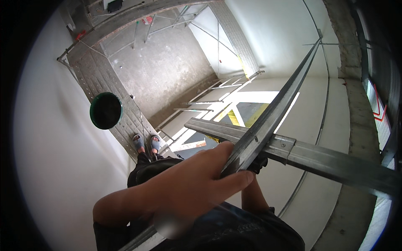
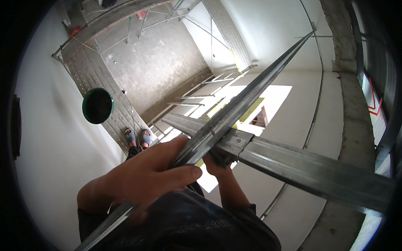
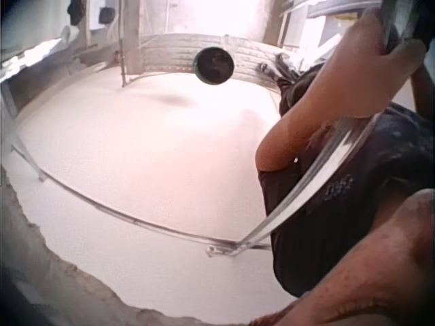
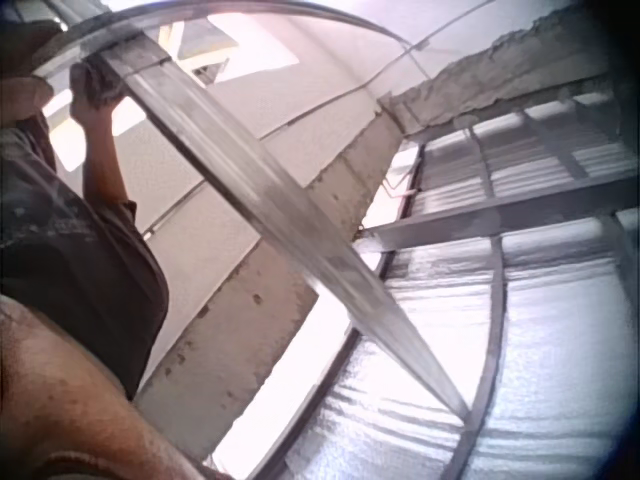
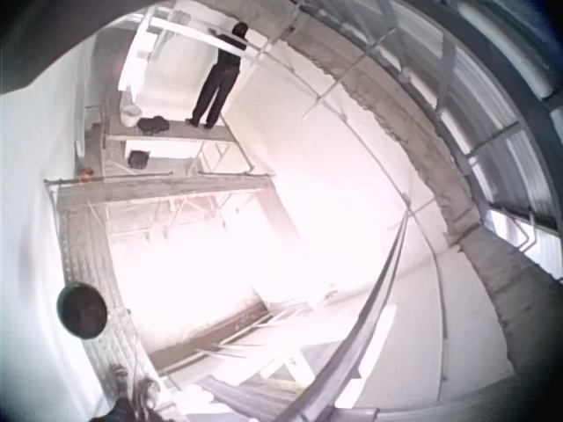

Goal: The person positions a metal frame against a wall and uses a power drill to secure it. They then use a manual crimping tool to fasten the frame at multiple points along its length.

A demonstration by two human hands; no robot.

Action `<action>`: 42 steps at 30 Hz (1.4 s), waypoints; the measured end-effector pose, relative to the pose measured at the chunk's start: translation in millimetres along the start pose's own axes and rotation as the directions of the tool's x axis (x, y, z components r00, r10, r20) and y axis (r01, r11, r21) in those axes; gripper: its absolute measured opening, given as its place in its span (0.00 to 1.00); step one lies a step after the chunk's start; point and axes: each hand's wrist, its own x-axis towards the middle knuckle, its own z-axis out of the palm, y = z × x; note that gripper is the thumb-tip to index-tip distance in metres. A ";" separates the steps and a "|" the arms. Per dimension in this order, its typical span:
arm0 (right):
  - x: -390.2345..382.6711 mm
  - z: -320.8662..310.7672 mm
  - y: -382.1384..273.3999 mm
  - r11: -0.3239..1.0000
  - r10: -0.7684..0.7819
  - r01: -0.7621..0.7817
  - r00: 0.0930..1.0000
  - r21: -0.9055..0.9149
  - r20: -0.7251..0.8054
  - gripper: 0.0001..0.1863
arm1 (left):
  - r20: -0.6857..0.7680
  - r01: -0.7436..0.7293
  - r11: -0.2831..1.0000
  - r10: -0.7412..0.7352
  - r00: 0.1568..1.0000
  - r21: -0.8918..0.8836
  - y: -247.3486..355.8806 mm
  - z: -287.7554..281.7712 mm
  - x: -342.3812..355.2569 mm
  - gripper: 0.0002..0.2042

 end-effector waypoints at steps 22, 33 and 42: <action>34.4 45.8 -10.9 0.607 0.338 -0.277 0.938 0.745 0.073 0.19 | 0.009 -0.122 0.988 0.122 0.993 0.091 -16.3 -4.0 6.2 0.18; 13.8 30.4 -40.5 0.584 0.377 -0.318 0.921 0.747 0.098 0.21 | 0.035 -0.027 1.000 0.027 0.999 0.003 -10.1 -2.0 4.3 0.17; 18.7 38.5 -36.4 0.272 0.354 -0.259 0.922 0.927 0.154 0.23 | -0.373 -0.319 0.948 0.296 0.879 -0.001 -72.3 -46.3 0.8 0.19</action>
